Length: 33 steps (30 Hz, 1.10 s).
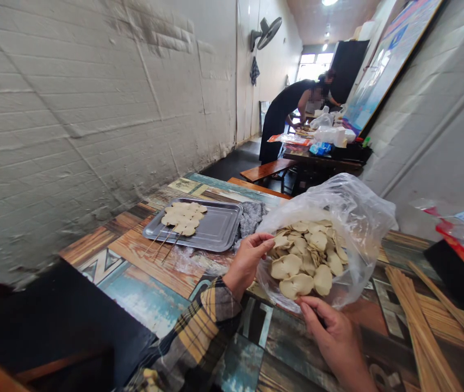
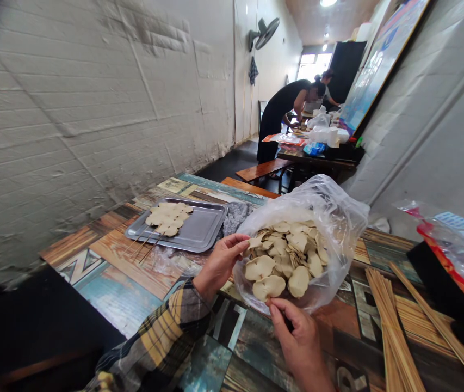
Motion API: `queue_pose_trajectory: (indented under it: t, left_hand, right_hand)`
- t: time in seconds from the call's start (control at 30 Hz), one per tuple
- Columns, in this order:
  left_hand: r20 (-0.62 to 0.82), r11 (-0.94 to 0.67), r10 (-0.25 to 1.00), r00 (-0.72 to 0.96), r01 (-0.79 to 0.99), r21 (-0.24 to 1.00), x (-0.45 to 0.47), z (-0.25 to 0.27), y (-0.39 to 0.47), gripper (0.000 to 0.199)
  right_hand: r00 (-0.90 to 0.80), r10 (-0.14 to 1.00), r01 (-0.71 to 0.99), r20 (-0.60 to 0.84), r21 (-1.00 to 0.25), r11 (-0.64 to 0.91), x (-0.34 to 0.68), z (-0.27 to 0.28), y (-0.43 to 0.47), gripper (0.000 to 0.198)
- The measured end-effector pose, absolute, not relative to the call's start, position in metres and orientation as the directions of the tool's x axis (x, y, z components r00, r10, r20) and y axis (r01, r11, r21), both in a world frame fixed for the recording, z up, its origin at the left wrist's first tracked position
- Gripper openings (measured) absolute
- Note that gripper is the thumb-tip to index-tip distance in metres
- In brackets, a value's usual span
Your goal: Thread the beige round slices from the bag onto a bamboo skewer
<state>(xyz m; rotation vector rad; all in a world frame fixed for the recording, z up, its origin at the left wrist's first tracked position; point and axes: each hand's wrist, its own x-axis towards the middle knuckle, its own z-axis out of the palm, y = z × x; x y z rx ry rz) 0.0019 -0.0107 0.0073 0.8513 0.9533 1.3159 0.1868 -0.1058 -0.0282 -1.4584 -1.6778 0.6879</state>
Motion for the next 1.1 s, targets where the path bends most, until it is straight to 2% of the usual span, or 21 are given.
queue_pose_trajectory:
  t: [0.17,0.3,0.53,0.73,0.9,1.1]
  left_hand:
    - [-0.072,0.088,0.996,0.051,-0.522,0.848,0.0032,0.0078,-0.0113,0.042]
    - [-0.109,0.138,0.99,0.085,-0.562,0.816,0.0023,0.0057,-0.0101,0.047]
    - [-0.143,0.187,0.982,0.122,-0.539,0.821,0.0002,0.0035,-0.0092,0.052]
    - [-0.137,0.148,0.989,0.06,-0.49,0.859,0.0011,0.0007,-0.0081,0.047]
    - [-0.147,0.173,0.985,0.093,-0.453,0.875,0.0006,-0.0006,-0.0073,0.047]
    - [-0.171,0.181,0.983,0.064,-0.484,0.856,0.0029,0.0039,-0.0083,0.041]
  right_hand:
    - [-0.011,0.977,0.544,0.214,-0.819,0.185,0.1864,-0.0275,-0.1061,0.04]
    - [-0.02,0.979,0.52,0.205,-0.834,0.185,0.1861,-0.0289,-0.1065,0.04]
    - [-0.03,0.976,0.524,0.217,-0.828,0.2,0.1847,-0.0262,-0.1071,0.039]
    - [-0.017,0.975,0.526,0.223,-0.827,0.199,0.1838,-0.0247,-0.1065,0.038]
    - [-0.009,0.974,0.539,0.227,-0.819,0.196,0.1843,-0.0268,-0.1061,0.039]
    - [-0.01,0.964,0.568,0.265,-0.792,0.224,0.1847,-0.0193,-0.1074,0.037]
